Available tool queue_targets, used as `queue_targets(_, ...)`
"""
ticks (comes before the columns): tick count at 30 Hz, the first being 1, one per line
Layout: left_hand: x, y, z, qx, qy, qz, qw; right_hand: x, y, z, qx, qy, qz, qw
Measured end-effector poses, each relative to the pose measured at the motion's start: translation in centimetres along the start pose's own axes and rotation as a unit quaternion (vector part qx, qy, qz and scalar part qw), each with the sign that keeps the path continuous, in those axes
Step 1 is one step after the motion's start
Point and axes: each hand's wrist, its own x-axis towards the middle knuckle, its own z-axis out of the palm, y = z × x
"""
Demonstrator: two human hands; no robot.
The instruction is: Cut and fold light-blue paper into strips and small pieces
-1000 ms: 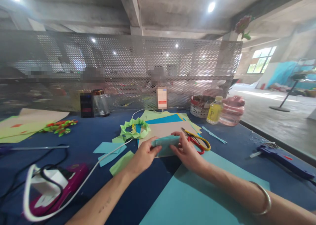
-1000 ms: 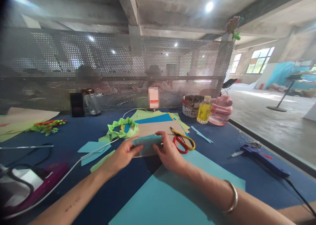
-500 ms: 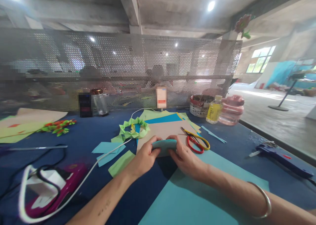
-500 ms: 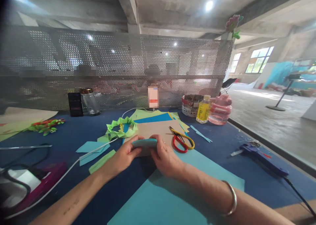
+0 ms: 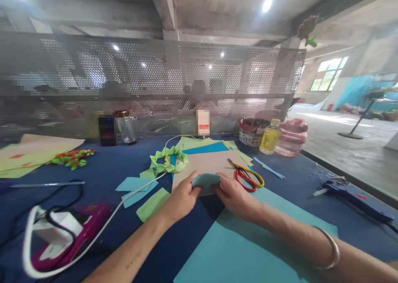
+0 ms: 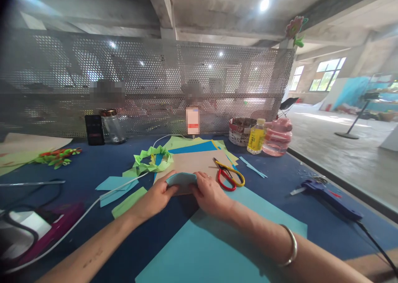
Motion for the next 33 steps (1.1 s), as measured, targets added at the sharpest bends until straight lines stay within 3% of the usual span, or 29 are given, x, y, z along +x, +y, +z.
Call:
queue_targets(9, 0.4, 0.9, -0.9, -0.116, 0.012, 0.011, 0.993, 0.2, 0.1, -0.2, 0.018, 0.017, 0.052, 0.998)
queue_targets(14, 0.5, 1.4, -2.1, -0.172, 0.009, -0.159, 0.972, 0.4, 0.0, -0.4, 0.096, 0.001, 0.095, 0.991)
queue_targets(20, 0.8, 1.0, -5.8, -0.102, 0.027, -0.182, 0.978, 0.4, 0.2, -0.5, 0.098, 0.011, 0.099, 0.990)
queue_targets(23, 0.7, 1.0, -7.0, -0.052, 0.005, -0.193, 0.980, 0.3, 0.1, -0.6, 0.079, 0.001, 0.078, 0.994)
queue_targets(28, 0.5, 0.6, -7.1, 0.090, -0.042, -0.200, 0.975, 0.2, 0.1, -0.6, 0.063, -0.001, 0.057, 0.996)
queue_targets(33, 0.5, 0.1, -7.0, 0.263, -0.048, -0.195, 0.944, 0.3, -0.4, -1.0, 0.040, -0.015, 0.053, 0.998)
